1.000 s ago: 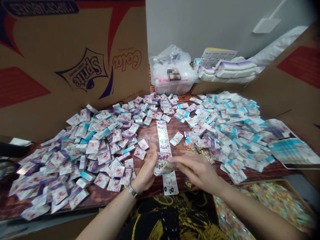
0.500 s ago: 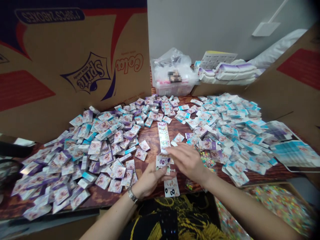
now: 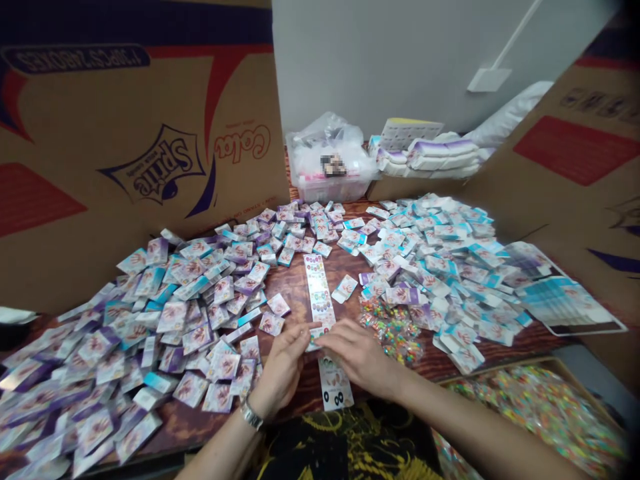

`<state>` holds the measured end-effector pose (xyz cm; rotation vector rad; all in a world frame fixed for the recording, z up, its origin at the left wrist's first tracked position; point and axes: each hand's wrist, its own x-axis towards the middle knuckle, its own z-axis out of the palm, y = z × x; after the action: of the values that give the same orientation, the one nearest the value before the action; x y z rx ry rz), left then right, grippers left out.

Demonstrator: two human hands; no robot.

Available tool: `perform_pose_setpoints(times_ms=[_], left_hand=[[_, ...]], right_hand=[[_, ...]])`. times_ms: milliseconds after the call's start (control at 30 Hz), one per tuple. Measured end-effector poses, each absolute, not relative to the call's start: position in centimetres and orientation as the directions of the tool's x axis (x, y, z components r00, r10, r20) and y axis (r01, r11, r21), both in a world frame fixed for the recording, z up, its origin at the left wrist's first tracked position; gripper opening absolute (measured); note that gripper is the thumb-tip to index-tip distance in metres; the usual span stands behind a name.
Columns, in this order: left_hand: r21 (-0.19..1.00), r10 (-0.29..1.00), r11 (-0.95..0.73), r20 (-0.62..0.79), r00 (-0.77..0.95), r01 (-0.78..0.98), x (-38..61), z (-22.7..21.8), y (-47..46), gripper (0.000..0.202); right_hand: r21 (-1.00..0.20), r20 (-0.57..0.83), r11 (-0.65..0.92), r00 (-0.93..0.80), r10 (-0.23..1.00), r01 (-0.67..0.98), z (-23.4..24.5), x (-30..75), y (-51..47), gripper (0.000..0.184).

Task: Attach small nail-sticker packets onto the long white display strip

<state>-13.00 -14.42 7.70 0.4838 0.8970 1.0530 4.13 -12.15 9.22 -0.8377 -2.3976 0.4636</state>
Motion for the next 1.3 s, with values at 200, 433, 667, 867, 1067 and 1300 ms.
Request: perform_pose_setpoints(times_ms=[200,433,667,867,1067,1300], left_hand=[[0.926,0.917,0.335,-0.278,0.285,-0.174,-13.1,7.8,-14.8,0.04],[0.986,0.933,0.12,-0.151,0.328,0.111,-11.8,6.0,-13.5,0.039],[0.416,0.687,-0.662,0.004,0.727,0.623,-8.2,6.0,-3.5,0.034],[0.27,0.552,-0.784,-0.11,0.827,0.559,-4.7,2.4,1.9,0.044],[0.145,0.552,-0.813,-0.122,0.825,0.564,-4.3,1.7,1.7,0.029],[0.068,0.619,-0.779,-0.068,0.782,0.623,-4.8,3.3,1.4,0.023]], right_hand=[[-0.77,0.141,0.402,-0.483,0.864,0.495,9.8,4.6,-11.6,0.018],[-0.752,0.087,0.38,-0.49,0.867,0.538,8.7,6.2,-11.5,0.015],[-0.738,0.176,0.231,-0.151,0.973,0.633,8.1,12.8,-10.0,0.016],[-0.66,0.078,0.221,-0.227,0.971,0.718,7.0,15.3,-10.6,0.016],[-0.485,-0.165,0.294,-0.416,0.894,0.824,4.3,14.5,-9.7,0.016],[-0.409,-0.246,0.245,-0.365,0.898,0.879,2.6,11.7,-7.2,0.026]])
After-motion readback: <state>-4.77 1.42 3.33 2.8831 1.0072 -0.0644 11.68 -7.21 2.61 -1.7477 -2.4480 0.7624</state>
